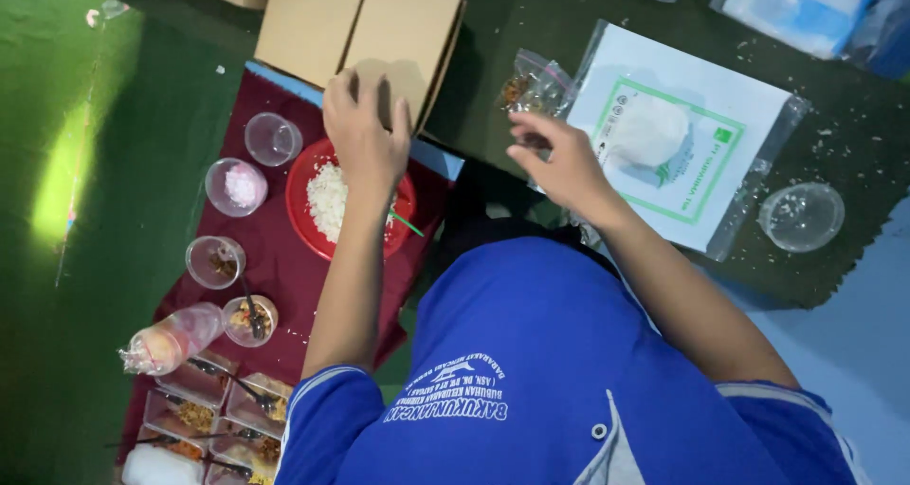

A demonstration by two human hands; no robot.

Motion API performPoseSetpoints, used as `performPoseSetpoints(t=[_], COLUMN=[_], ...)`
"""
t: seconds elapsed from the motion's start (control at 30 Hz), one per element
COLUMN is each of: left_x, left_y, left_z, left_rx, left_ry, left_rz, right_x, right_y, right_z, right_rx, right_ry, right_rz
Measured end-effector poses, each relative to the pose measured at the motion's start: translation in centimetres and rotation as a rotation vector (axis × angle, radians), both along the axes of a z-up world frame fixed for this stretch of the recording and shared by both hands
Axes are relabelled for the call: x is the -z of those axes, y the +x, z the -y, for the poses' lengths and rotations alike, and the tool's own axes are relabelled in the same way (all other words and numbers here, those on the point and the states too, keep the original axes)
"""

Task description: The person prepares food boxes by scooping various side dishes into containers, placing small bags of garnishes, adding a scoop of rice, and folding the box lids closed.

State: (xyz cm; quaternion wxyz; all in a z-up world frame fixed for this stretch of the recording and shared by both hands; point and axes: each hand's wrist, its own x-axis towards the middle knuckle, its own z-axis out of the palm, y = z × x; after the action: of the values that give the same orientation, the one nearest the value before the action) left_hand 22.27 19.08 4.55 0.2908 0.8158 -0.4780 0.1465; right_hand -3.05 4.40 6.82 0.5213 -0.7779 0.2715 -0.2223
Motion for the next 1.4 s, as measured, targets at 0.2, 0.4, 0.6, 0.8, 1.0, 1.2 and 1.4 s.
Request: performPoseSetpoints(t=[0.2,0.4,0.6,0.8,1.0,1.2,1.4], left_x=[-2.4,-0.4,-4.1,-4.4,-4.3,-2.4,-3.1], left_y=[-1.0,4.0,12.5,21.6,26.7,27.4,28.0], left_z=[-1.4,-1.0,3.9,11.5,16.2,17.6,17.9], left_rx=[-0.018,0.007,0.089,-0.024,-0.097,-0.096,-0.067], left_ry=[0.186,0.027,0.068,0.268,0.536,0.518,0.447], left_rz=[-0.123,-0.036,-0.048,-0.288,-0.347,-0.259,-0.314], right_x=[1.9,1.8,-0.4,-4.4,-3.0,-1.9,-2.9], right_y=[3.1,4.0,10.1,15.9,15.9,15.3,16.1], right_z=[-0.6,-0.3,3.6,5.2,4.1,4.5,4.4], right_rx=[-0.321,-0.235,-0.137,-0.103,-0.076,-0.064,-0.055], right_ry=[-0.318,-0.346,-0.488,-0.353,-0.303,-0.267,-0.230], right_rz=[-0.408,-0.438,-0.320,-0.384,-0.439,-0.479,-0.553])
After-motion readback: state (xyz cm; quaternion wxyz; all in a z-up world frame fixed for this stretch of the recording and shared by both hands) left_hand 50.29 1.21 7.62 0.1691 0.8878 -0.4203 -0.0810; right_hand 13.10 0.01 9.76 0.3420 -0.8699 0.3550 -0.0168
